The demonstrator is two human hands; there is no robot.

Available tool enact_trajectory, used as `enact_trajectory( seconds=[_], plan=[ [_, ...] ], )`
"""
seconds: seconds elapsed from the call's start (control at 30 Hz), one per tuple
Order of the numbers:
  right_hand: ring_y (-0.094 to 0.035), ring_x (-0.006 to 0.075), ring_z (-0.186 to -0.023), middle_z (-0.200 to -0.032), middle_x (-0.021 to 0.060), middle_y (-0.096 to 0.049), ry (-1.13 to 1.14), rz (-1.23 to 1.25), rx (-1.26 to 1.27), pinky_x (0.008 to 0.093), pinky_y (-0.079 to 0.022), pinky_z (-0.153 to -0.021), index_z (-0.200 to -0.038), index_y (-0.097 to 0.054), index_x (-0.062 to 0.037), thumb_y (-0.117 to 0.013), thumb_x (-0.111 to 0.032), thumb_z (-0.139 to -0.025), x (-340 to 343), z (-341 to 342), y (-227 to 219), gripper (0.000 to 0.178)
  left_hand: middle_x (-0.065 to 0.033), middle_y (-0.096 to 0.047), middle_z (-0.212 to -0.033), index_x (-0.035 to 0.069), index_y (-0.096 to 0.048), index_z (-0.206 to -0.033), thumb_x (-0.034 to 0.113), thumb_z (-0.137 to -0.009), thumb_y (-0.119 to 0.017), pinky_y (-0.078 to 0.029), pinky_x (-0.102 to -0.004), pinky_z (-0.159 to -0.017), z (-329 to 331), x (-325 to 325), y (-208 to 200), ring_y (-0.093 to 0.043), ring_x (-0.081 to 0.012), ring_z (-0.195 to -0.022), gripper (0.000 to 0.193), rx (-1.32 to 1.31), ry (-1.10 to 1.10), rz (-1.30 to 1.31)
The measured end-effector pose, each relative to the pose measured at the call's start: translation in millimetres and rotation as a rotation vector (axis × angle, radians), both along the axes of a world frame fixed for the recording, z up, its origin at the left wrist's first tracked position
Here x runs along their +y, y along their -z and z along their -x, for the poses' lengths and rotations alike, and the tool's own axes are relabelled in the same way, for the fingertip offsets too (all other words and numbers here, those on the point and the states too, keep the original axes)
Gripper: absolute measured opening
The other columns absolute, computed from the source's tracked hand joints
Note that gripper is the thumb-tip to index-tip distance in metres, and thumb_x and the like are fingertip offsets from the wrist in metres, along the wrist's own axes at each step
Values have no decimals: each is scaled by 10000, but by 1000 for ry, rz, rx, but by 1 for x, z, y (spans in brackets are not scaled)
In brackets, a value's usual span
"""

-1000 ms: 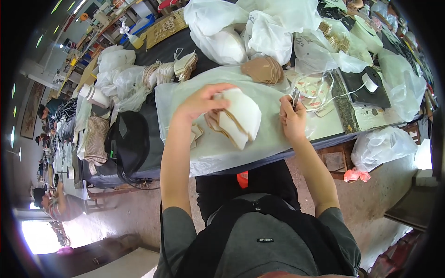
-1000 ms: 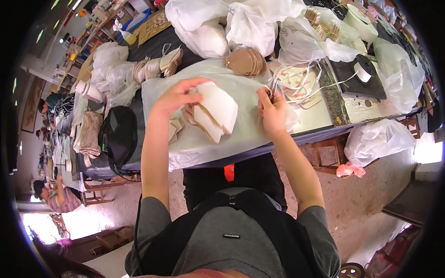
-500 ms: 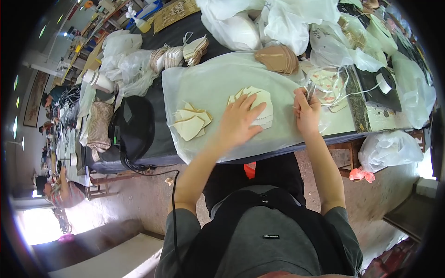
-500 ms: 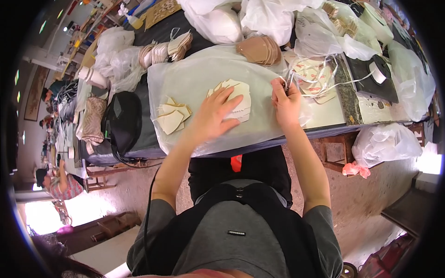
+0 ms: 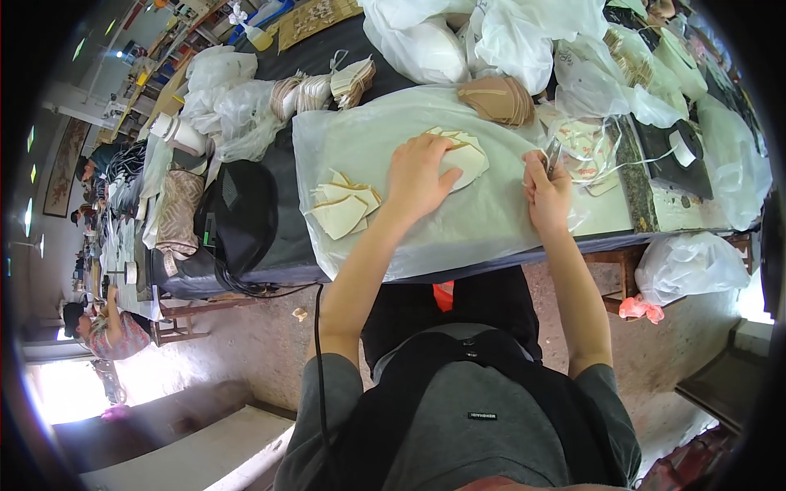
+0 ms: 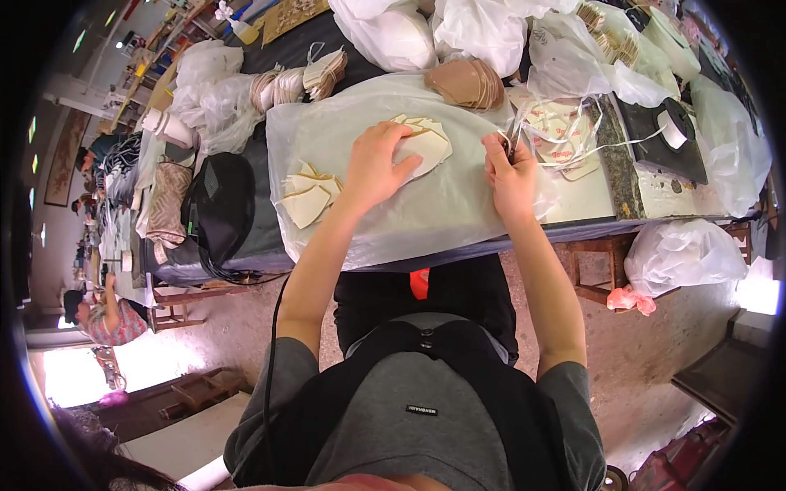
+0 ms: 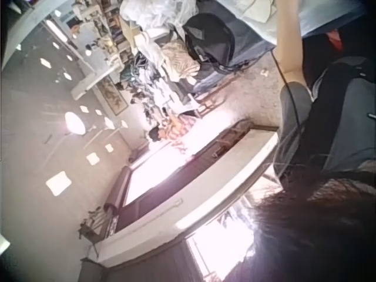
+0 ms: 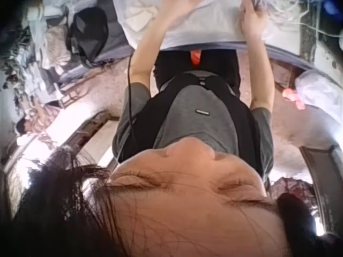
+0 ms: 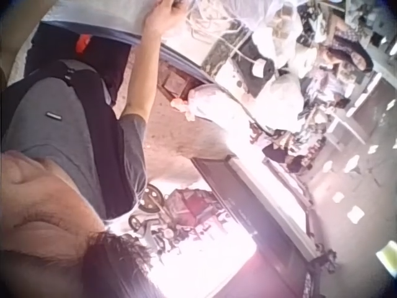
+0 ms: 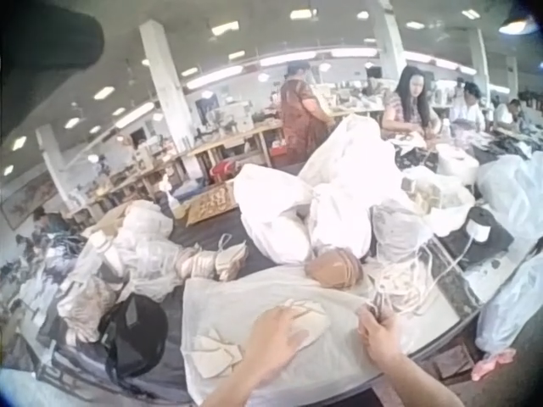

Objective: Trimming excess material from leather or fabric shoe components using snips at a workbench.

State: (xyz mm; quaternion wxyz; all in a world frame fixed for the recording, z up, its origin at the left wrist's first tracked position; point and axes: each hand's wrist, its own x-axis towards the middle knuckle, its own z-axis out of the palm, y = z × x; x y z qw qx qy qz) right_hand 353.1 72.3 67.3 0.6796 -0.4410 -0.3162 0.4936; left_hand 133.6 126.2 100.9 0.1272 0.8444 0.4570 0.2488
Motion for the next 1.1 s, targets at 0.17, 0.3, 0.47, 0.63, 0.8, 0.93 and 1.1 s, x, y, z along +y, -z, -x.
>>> enact_trajectory(
  seconds=[0.17, 0.3, 0.47, 0.63, 0.8, 0.93, 1.1],
  plan=[
    [-366, 16, -503, -607, -64, -473, -17, 9, -47, 202, -250, -448, -933, -659, -33, -663, -193, -972, 0, 3, 3, 165, -87, -656, -1025, 76, -655, -1075, 179, -828, -733, -492, -409, -848, -4, -7, -3, -621, -282, -988, 279, -340, 12, 71],
    [-380, 11, -511, -617, -68, -483, -35, 15, -131, 197, -261, -459, -930, -660, -35, -667, -191, -970, 0, 3, 1, 160, -86, -630, -950, 88, -680, -1002, 122, -843, -696, -514, -352, -683, 12, -20, -4, -622, -243, -852, 163, -458, 89, 704],
    [-409, 27, -566, -636, -64, -517, -104, 39, -435, 242, -323, -496, -880, -655, -10, -680, -142, -945, 0, 5, -5, 150, -79, -633, -1008, 61, -681, -1062, 189, -831, -728, -496, -371, -693, 1, -57, 17, -608, -290, -862, 268, 13, 111, -216],
    [-446, 66, -564, -655, 1, -545, -330, -97, -817, 267, -359, -514, -914, -652, 9, -655, -82, -921, -4, 15, -44, 92, -67, -637, -968, 37, -642, -1055, 227, -883, -720, -466, -315, -674, -11, -63, -20, -618, -217, -833, 268, -621, 98, 3],
    [-556, 177, -572, -709, 131, -621, -363, -234, -1073, 308, -448, -560, -935, -643, 18, -681, -43, -870, -13, 23, -58, 97, -38, -633, -826, 19, -621, -1009, 258, -945, -667, -456, -262, -652, -9, -57, -14, -616, -122, -772, 251, -865, 75, 642],
    [-634, 291, -634, -747, 155, -658, -311, -343, -1213, 346, -494, -580, -908, -637, 0, -698, 13, -774, -15, 26, -53, 147, -32, -618, -738, 40, -606, -896, 253, -979, -601, -453, -245, -588, 4, -56, -24, -603, -104, -663, 229, -1028, 47, 1159],
    [-649, 309, -641, -701, 118, -651, -222, -480, -1408, 410, -510, -565, -880, -609, -68, -708, -52, -728, -17, 30, -51, 182, -23, -603, -699, 57, -596, -840, 237, -997, -563, -447, -255, -581, 8, -59, -17, -563, -105, -614, 241, -1094, 169, 1293]
  ],
)
